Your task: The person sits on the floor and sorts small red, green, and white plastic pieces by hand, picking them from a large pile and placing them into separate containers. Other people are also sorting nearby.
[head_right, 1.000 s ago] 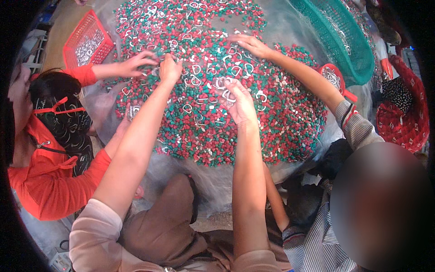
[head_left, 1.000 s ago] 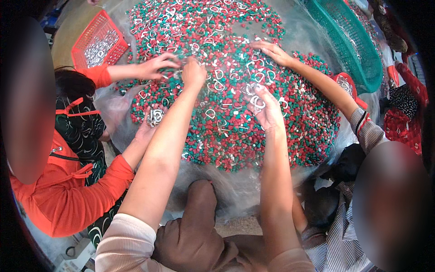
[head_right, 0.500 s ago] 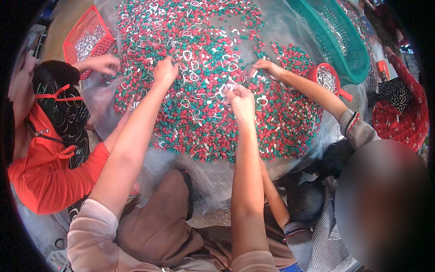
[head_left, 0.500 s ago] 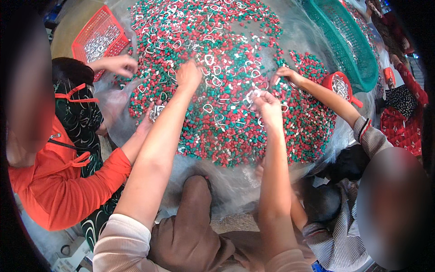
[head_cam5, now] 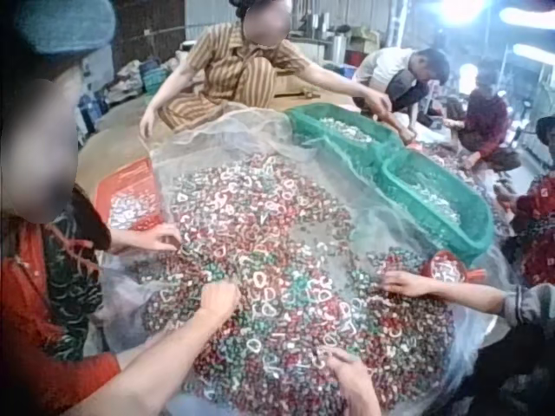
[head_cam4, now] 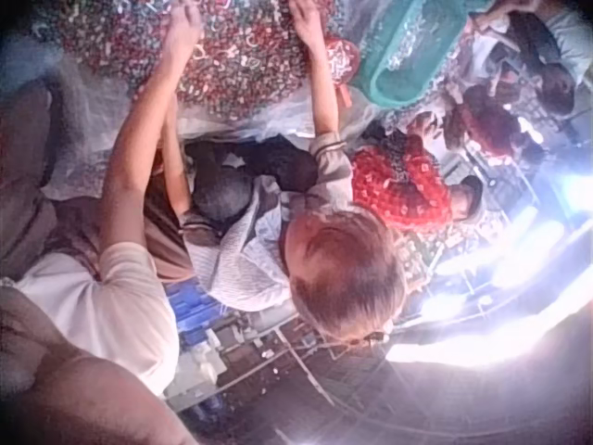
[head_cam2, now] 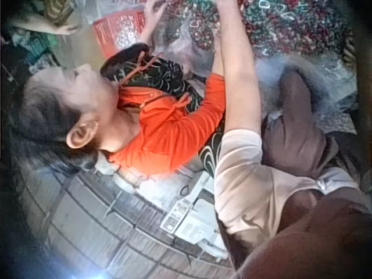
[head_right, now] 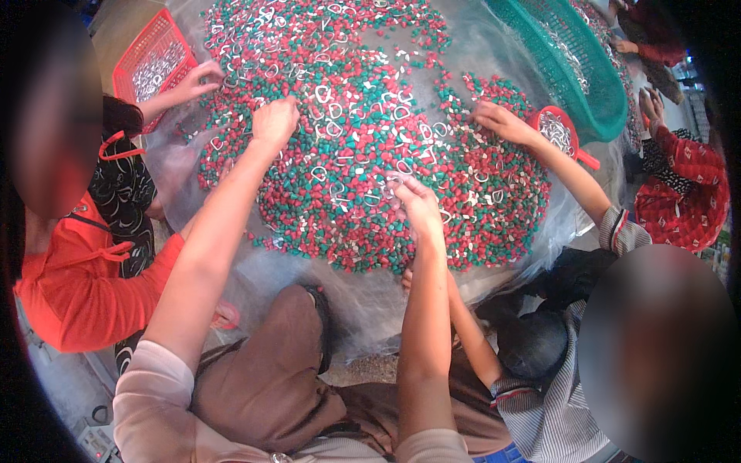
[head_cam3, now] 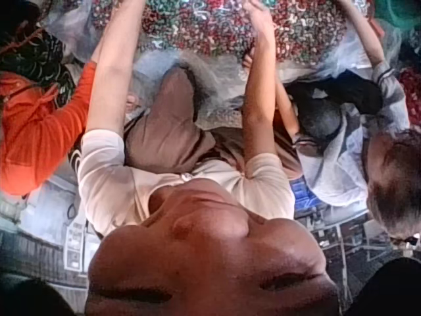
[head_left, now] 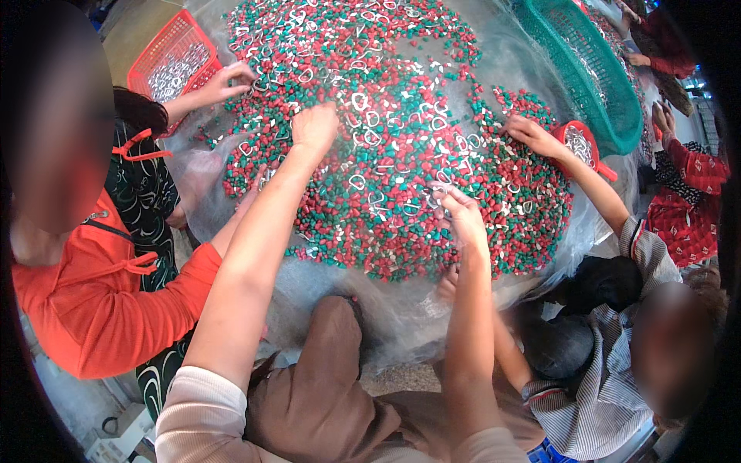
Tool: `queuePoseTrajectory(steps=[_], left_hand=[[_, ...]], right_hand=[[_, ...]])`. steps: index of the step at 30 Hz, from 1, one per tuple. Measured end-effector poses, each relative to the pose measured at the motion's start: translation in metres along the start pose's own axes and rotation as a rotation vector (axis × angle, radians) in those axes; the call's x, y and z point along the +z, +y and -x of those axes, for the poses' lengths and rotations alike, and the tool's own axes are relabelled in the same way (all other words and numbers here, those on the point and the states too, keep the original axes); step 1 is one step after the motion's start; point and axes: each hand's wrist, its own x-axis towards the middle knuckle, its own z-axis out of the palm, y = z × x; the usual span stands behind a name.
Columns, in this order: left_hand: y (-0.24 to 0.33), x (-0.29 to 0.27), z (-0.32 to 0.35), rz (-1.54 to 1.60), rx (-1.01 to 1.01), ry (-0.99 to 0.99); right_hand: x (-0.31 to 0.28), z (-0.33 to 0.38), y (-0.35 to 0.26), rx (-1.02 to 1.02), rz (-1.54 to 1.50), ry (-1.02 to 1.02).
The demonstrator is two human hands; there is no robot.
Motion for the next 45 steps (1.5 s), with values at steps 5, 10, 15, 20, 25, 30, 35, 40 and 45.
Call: queuePoseTrajectory(steps=[5,10,15,20,25,30,35,40,45], left_hand=[[-0.004,-0.014,0.014,0.93,-0.203,-0.098],[0.017,-0.021,0.047,2.122,-0.432,-0.599],[0.045,-0.002,0.038,2.023,-0.53,-0.61],[0.084,0.039,-0.024,1.183,-0.218,-0.222],[0.128,0.035,-0.055,0.589,-0.035,-0.018],[0.124,0.02,-0.061,0.746,0.007,-0.27],[0.113,-0.017,-0.035,1.654,-0.219,-0.768],[0.099,-0.035,-0.011,2.192,-0.251,-0.958],[0.095,-0.047,0.007,2.258,-0.288,-0.855]], right_hand=[[0.002,-0.007,0.024,-0.1,0.283,0.049],[0.007,-0.002,0.006,0.016,-0.042,-0.017],[-0.002,0.004,0.004,-0.015,-0.1,0.006],[-0.032,0.008,0.028,-0.05,-0.728,-0.233],[-0.046,0.014,0.038,-0.089,-0.91,-0.293],[-0.042,0.013,0.041,-0.063,-0.867,-0.108],[-0.025,0.001,0.023,-0.074,-0.956,-0.081],[0.009,-0.01,0.005,-0.109,-1.179,-0.149],[0.031,-0.019,0.002,-0.127,-1.252,-0.253]])
